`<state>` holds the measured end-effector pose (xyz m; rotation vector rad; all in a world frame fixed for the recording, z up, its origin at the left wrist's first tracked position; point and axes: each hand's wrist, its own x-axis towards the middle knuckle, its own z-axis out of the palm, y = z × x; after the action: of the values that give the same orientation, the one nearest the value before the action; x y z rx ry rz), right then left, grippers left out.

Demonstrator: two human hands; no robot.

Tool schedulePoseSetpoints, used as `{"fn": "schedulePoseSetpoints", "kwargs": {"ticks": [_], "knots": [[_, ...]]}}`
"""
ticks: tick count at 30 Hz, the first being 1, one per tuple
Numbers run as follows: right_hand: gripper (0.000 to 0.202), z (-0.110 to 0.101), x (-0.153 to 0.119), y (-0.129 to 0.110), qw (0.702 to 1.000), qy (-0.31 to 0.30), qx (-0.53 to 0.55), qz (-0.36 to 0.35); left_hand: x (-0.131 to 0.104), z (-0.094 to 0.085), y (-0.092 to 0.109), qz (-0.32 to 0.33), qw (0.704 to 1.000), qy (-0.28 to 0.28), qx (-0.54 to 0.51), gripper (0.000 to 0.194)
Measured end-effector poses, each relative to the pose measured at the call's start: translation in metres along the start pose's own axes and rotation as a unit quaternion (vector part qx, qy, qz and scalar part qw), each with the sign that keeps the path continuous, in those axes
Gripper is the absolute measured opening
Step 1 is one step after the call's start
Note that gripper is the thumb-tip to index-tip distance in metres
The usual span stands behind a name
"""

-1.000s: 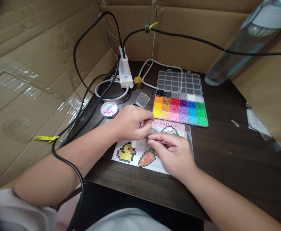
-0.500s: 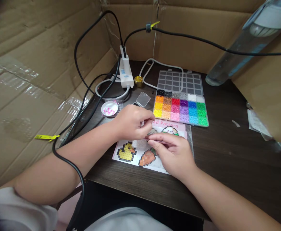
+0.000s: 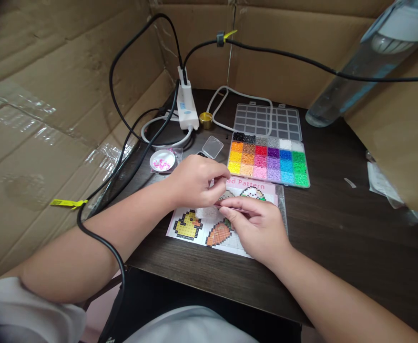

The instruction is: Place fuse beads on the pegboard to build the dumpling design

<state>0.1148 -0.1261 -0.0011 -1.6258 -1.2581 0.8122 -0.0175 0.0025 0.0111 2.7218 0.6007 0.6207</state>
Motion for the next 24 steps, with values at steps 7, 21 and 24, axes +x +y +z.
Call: {"fn": "schedulePoseSetpoints", "kwargs": {"ticks": [7, 21, 24], "knots": [[0.009, -0.0011, -0.0005, 0.0003, 1.0, 0.003, 0.005, 0.009, 0.0004, 0.0002, -0.0005, -0.001, 1.0, 0.003, 0.004, 0.026], [0.007, -0.0004, 0.001, 0.0001, 1.0, -0.006, 0.001, -0.016, -0.0004, 0.0001, -0.0003, 0.005, 1.0, 0.009, 0.013, 0.025], [0.007, 0.0, 0.0013, 0.0004, 1.0, -0.005, -0.002, -0.016, -0.0002, 0.0001, -0.0005, 0.006, 1.0, 0.009, 0.012, 0.025]]}}
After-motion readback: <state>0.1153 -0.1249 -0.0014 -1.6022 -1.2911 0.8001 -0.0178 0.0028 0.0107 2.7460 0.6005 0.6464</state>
